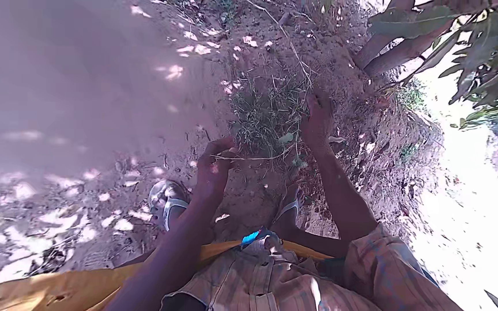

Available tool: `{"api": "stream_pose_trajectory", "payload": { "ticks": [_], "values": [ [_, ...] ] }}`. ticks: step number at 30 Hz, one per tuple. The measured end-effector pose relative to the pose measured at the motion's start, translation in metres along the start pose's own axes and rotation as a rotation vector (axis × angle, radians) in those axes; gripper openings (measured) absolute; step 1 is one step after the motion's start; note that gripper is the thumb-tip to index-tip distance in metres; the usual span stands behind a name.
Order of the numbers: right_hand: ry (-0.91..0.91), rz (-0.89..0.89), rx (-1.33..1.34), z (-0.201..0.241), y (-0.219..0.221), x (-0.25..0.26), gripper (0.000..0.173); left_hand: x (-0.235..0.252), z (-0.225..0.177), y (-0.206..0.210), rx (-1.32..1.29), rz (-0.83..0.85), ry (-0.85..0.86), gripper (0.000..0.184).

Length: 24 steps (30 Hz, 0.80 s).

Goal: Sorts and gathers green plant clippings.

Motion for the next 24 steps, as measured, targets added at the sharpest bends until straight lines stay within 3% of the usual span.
{"api": "stream_pose_trajectory", "payload": {
  "ticks": [2,6,11,13,15,17,19,24],
  "values": [
    [-0.053,0.149,-0.132,0.0,0.005,0.0,0.039,0.003,-0.004,-0.002,-0.021,-0.05,-0.011,0.034],
    [0.018,0.813,-0.22,0.0,0.024,-0.022,0.042,0.011,-0.016,-0.017,-0.073,-0.214,-0.016,0.034],
    [-0.069,0.727,-0.06,0.07,0.014,-0.032,0.027,0.014,-0.019,-0.025,-0.107,-0.315,0.002,0.036],
    [-0.103,0.86,0.06,0.098,0.029,-0.06,0.029,0.014,-0.02,-0.024,-0.11,-0.32,0.012,0.037],
    [-0.067,1.091,0.08,0.116,0.049,-0.097,0.045,0.013,-0.021,-0.023,-0.123,-0.322,0.021,0.036],
    [-0.027,1.218,0.038,0.12,0.079,-0.133,0.063,0.01,-0.021,-0.023,-0.14,-0.31,0.016,0.036],
    [0.045,1.255,-0.031,0.112,0.099,-0.152,0.069,0.009,-0.02,-0.022,-0.154,-0.296,0.018,0.035],
    [0.173,1.104,-0.161,0.069,0.089,-0.128,0.036,0.011,-0.021,-0.024,-0.186,-0.282,0.007,0.034]
  ]
}}
Point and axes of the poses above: each hand's wrist, its own x-axis towards the middle knuckle, its own y-axis out of the palm, z = x × y, the point moved 5 cm from there along x, towards the middle knuckle, and after that the axes turned 13 degrees about -z, right-handed, at the moved point
